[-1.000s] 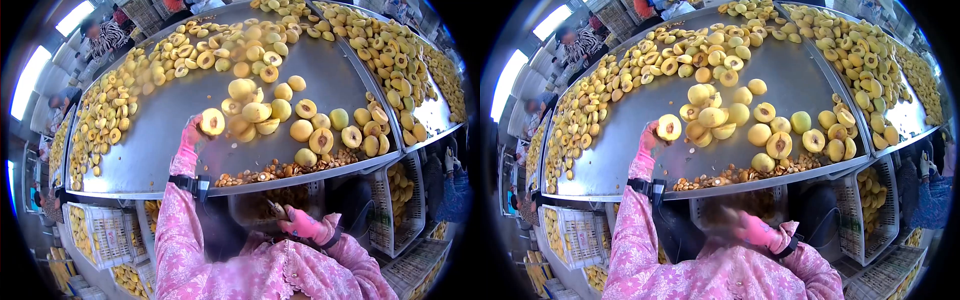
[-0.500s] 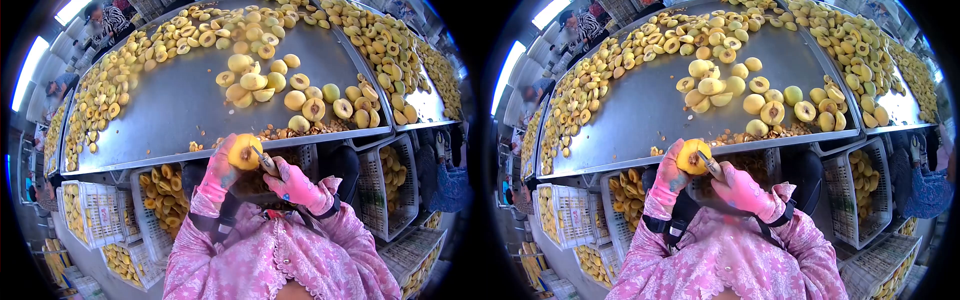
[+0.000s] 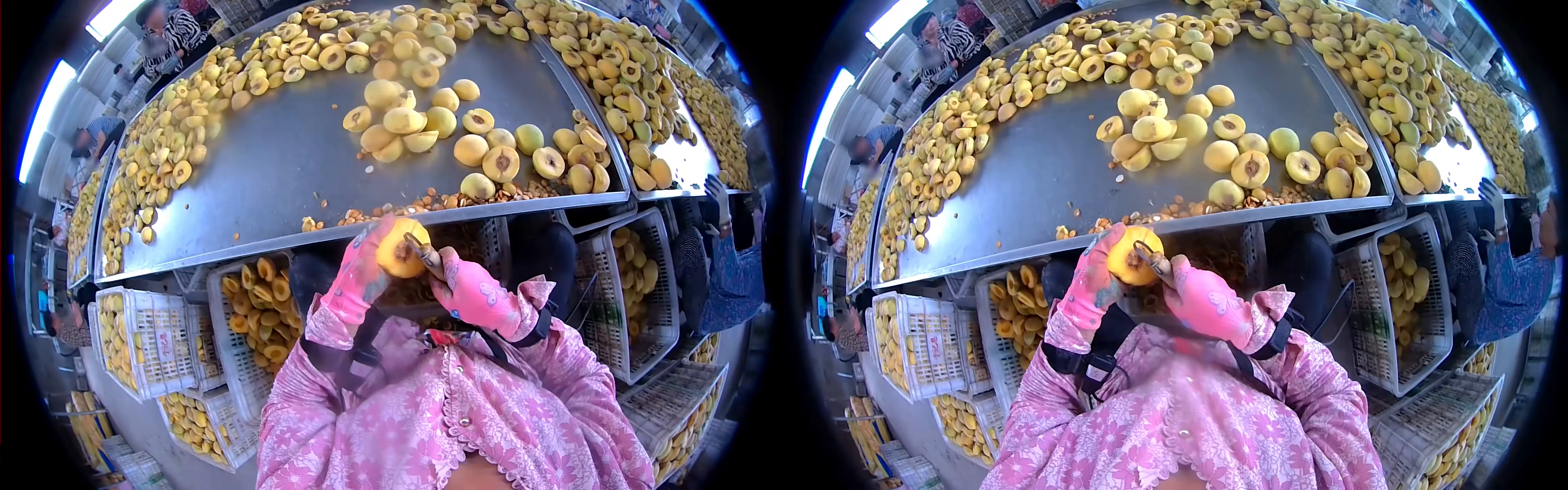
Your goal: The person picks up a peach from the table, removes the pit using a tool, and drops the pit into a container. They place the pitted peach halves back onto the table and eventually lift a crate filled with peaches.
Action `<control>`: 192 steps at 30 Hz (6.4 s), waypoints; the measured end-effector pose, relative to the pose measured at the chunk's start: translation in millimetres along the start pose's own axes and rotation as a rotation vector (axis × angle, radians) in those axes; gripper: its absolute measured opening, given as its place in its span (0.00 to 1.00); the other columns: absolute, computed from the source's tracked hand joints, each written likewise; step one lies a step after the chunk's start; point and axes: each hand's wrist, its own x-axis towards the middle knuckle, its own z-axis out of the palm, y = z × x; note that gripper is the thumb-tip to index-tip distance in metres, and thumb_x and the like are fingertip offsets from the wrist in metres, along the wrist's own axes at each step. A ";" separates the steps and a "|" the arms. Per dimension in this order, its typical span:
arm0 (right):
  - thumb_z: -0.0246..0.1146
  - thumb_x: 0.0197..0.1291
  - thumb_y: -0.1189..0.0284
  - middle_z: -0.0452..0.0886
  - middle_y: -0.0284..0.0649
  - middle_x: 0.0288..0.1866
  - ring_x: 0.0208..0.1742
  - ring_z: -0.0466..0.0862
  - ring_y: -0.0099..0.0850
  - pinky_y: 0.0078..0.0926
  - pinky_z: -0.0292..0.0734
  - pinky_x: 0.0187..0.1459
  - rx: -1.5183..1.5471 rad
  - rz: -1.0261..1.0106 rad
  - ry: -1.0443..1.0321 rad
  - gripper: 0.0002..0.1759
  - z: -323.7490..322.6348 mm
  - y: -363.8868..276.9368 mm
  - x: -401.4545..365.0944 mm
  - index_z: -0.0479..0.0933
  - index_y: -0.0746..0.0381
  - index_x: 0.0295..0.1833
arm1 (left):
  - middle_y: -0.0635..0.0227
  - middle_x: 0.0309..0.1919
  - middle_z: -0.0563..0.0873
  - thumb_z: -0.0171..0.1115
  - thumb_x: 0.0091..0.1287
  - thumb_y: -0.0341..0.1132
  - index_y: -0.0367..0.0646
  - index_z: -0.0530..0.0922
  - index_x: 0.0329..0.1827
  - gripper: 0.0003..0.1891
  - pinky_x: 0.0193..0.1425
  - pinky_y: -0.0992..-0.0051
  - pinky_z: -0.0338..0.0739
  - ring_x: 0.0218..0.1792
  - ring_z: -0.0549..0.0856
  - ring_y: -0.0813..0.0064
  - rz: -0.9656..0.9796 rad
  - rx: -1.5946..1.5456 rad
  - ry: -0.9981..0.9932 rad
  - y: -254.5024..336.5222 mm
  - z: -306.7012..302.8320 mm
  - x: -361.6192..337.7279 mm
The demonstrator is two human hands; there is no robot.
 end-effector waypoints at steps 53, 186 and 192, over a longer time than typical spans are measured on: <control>0.59 0.60 0.72 0.76 0.58 0.28 0.33 0.79 0.57 0.44 0.72 0.28 0.118 0.075 0.247 0.13 38.0 9.3 -29.6 0.64 0.66 0.44 | 0.61 0.50 0.80 0.59 0.67 0.35 0.40 0.73 0.58 0.18 0.54 0.71 0.77 0.49 0.81 0.70 0.289 0.040 0.154 -56.9 8.4 -9.9; 0.60 0.55 0.75 0.74 0.33 0.23 0.16 0.71 0.20 0.16 0.64 0.17 1.161 0.278 0.226 0.08 -7.9 37.1 13.8 0.73 0.65 0.41 | 0.55 0.52 0.77 0.58 0.63 0.28 0.34 0.65 0.60 0.22 0.58 0.58 0.75 0.54 0.78 0.58 0.169 0.079 0.029 -53.1 -1.8 15.0; 0.63 0.59 0.69 0.71 0.32 0.23 0.19 0.69 0.20 0.21 0.65 0.21 0.669 0.255 0.133 0.13 -19.0 25.5 -19.1 0.69 0.64 0.43 | 0.52 0.56 0.76 0.51 0.62 0.28 0.37 0.68 0.61 0.22 0.58 0.51 0.74 0.56 0.77 0.53 0.138 -0.069 -0.037 -42.0 -2.5 7.9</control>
